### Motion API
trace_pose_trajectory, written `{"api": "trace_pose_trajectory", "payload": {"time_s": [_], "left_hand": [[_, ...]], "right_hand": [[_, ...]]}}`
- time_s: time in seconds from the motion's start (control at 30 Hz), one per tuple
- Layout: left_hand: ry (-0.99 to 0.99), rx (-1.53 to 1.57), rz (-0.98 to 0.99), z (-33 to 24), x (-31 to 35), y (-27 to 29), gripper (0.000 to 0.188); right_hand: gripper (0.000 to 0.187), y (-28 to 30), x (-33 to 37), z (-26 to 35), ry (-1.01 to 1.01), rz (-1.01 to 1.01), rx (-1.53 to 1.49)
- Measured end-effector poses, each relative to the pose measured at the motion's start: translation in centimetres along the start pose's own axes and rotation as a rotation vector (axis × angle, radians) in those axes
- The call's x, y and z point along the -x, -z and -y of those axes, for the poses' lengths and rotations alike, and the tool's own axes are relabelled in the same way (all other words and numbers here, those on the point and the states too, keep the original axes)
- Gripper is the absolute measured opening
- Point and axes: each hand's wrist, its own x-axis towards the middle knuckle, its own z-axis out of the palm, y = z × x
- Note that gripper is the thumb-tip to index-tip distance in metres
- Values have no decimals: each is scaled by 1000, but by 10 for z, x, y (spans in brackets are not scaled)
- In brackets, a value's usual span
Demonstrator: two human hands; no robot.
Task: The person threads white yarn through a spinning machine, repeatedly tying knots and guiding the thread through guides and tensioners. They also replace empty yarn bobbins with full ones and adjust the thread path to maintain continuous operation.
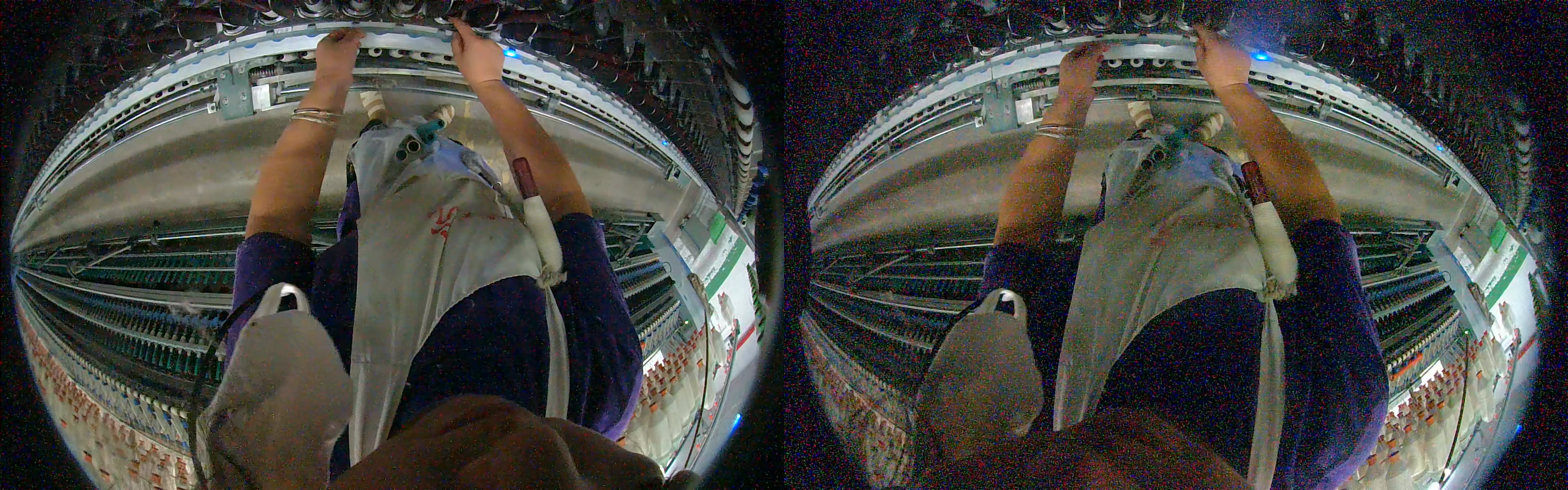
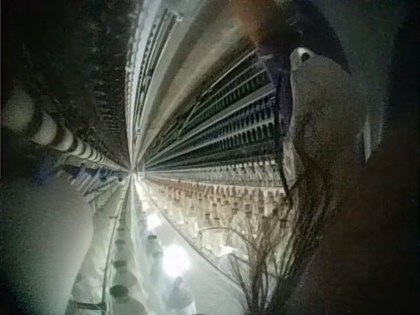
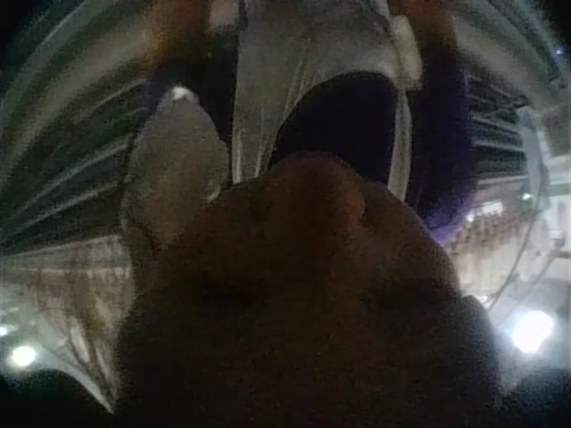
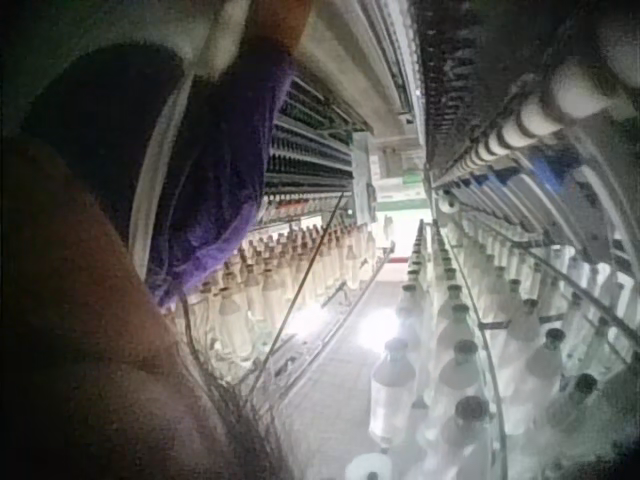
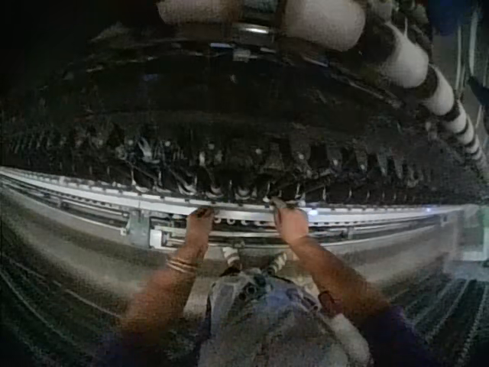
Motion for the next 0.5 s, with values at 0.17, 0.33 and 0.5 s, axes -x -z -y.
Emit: {"api": "trace_pose_trajectory", "payload": {"time_s": [0.17,0.33,0.5], "left_hand": [[258,106,-48,-27,11,-13,19],[147,354,101,-61,59,-52,20],[19,471,168,-125,84,-143,22]], "right_hand": [[21,-17,-8,4,-139,-44,53],[26,7,4,1,-115,108,-84],[28,67,19,-1,-632,485,-1177]]}}
